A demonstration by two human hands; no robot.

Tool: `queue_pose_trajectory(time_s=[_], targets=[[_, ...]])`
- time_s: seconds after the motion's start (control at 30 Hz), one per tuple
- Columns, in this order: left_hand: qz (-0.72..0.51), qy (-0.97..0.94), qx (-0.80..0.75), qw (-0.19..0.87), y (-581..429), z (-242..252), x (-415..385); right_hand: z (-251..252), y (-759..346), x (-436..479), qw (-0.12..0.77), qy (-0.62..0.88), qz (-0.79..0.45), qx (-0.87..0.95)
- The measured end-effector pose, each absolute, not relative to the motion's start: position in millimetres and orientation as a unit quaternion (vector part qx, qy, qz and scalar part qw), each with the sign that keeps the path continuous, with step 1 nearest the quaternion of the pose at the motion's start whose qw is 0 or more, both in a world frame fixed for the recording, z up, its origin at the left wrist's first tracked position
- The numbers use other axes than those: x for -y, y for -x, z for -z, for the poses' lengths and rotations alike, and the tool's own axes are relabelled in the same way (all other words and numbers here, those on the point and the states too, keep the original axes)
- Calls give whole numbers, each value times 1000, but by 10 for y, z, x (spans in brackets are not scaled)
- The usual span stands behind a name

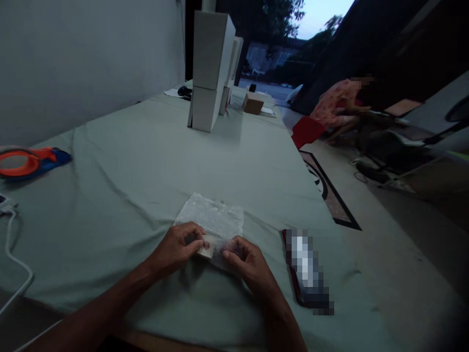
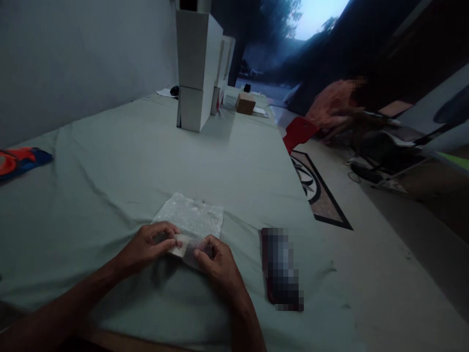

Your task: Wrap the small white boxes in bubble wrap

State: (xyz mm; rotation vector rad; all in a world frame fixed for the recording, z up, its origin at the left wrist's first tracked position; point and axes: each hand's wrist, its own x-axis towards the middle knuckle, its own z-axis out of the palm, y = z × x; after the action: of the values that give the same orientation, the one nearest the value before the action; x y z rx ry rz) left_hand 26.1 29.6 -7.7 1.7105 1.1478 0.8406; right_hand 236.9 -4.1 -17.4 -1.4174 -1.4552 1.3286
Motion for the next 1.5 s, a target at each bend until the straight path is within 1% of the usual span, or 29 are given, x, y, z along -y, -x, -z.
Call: queue_pose_trajectory(time_s=[0.33, 0.4, 0.47, 0.53, 0.6, 0.63, 0.7, 0.83, 0.97, 1.17, 1.23, 1.33, 1.5], targets=[[-307, -688, -460, 470, -282, 48, -268, 175, -2463, 47, 305, 576, -433, 624], [-298, -681, -470, 476, -288, 51, -285, 161, -2464, 59, 291, 593, -399, 636], [-284, -677, -474, 485, -292, 57, -308, 115, -2430, 91, 313, 622, -306, 649], [-273, -677, -478, 488, -296, 68, -333, 48, -2351, 142, 375, 620, -155, 671], [-261, -682, -482, 484, -299, 82, -354, -13, -2233, 199, 416, 559, -33, 716], [-257, -687, -483, 478, -299, 87, -360, -32, -2167, 224, 409, 517, -12, 752], [-253, -702, -486, 455, -289, 87, -357, -34, -2044, 256, 354, 458, -31, 815], [-283, -733, -500, 363, -201, 63, -287, 46, -1919, 261, 268, 462, -75, 842], [-323, -749, -523, 248, -73, 118, -242, 81, -1912, 253, 234, 475, -76, 845], [-316, -743, -566, 166, 47, 269, -258, 71, -1854, 218, 192, 493, -24, 848], [-305, -724, -596, 167, 112, 252, -227, 69, -1831, 203, 182, 495, -6, 850], [-258, -688, -647, 202, 214, 180, -167, 55, -1807, 192, 171, 498, 11, 850], [-175, -674, -667, 263, 263, 97, -169, 14, -1791, 204, 145, 497, 21, 855]])
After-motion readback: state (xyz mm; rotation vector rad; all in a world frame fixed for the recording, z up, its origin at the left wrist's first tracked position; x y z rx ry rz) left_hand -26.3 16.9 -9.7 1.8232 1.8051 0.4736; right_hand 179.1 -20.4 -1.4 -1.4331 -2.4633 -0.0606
